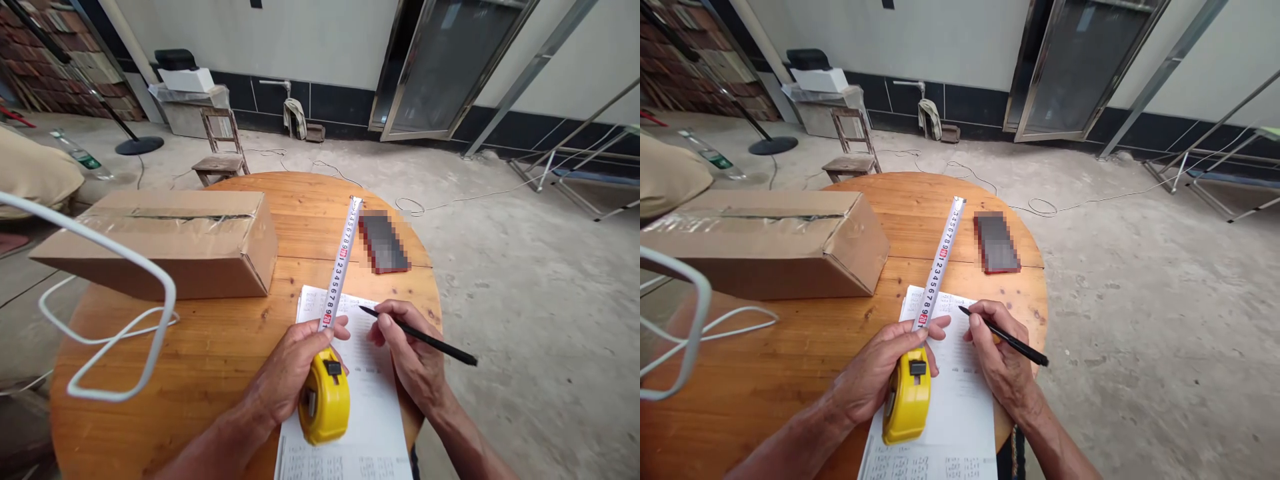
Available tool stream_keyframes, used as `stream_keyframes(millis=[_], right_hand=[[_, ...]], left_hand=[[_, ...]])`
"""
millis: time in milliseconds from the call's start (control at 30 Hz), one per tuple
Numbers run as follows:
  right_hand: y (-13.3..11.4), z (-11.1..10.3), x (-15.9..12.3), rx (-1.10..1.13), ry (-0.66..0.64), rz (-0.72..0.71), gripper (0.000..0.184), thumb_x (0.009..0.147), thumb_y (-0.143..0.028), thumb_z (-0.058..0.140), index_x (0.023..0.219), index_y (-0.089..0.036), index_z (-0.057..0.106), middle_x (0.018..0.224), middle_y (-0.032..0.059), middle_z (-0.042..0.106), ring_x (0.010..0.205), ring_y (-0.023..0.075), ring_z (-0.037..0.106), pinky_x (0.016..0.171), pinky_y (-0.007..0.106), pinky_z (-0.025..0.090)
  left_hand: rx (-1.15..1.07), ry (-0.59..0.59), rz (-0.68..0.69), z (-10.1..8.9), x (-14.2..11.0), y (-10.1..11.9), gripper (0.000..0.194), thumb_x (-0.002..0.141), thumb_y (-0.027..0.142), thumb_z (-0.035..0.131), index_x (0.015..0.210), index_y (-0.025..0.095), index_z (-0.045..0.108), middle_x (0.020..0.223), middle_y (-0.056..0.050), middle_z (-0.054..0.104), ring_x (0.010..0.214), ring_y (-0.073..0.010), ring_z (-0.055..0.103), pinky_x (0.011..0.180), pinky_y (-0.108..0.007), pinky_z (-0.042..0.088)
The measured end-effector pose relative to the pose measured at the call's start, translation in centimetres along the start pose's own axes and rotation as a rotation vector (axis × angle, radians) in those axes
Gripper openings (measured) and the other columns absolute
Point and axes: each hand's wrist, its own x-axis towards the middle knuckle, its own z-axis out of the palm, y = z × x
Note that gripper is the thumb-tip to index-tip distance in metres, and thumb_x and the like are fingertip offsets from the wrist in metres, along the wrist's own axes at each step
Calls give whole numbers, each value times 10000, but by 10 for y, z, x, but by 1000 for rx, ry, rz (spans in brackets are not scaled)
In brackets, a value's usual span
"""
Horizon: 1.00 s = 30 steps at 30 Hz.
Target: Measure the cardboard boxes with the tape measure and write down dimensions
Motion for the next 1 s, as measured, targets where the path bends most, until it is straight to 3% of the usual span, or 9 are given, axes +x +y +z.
stream_keyframes(millis=[200,300,400,500,600,733,900,1000], right_hand=[[10,12,10,141,-46,183,193,904,-366,485,823,-201,543,559,-40,534,511,127,493,522,248,402],[13,14,11,146,-42,208,211,905,-380,484,806,-200,533,547,-42,529,498,125,483,510,245,390],[13,15,11,118,-33,191,218,909,-381,476,798,-201,528,537,-45,518,488,122,468,497,243,376],[13,15,10,82,-8,172,215,910,-374,468,794,-201,523,533,-47,501,481,122,456,488,244,367],[12,16,7,-21,23,111,206,905,-359,465,800,-198,539,558,-43,494,493,121,448,492,244,367],[11,17,3,-186,17,-6,169,901,-318,462,829,-199,556,606,-33,499,527,125,451,521,248,385],[9,19,3,-233,-4,-74,146,904,-271,450,843,-198,561,717,-4,564,602,130,507,570,252,419],[9,19,5,-254,-16,-89,132,902,-246,451,843,-199,560,727,-1,578,627,135,527,586,254,424]], left_hand=[[-20,3,-5,0,4,-1,230,762,340,595,852,133,640,818,-105,718,528,-124,576,494,-219,383],[-11,-5,9,-1,5,-3,233,777,341,577,855,130,639,859,-114,719,545,-125,584,493,-214,389],[-25,-14,9,-2,5,-4,212,785,316,568,845,125,638,1045,-136,688,535,-107,587,503,-218,403],[-40,-28,27,-2,5,-4,194,781,298,571,834,129,649,1307,-132,547,537,-94,597,511,-234,416],[-45,-41,57,-3,5,-4,190,770,308,586,824,144,666,1428,-97,424,570,-104,609,519,-252,418],[1,-8,81,-5,6,-5,217,749,339,615,837,155,690,1366,-103,505,618,-126,608,577,-268,411],[13,6,76,-6,6,-8,253,732,355,631,869,156,706,1189,-126,642,766,-203,635,668,-296,415],[0,-5,59,-6,6,-8,232,749,350,615,859,162,695,1211,-112,630,677,-159,618,626,-280,416]])
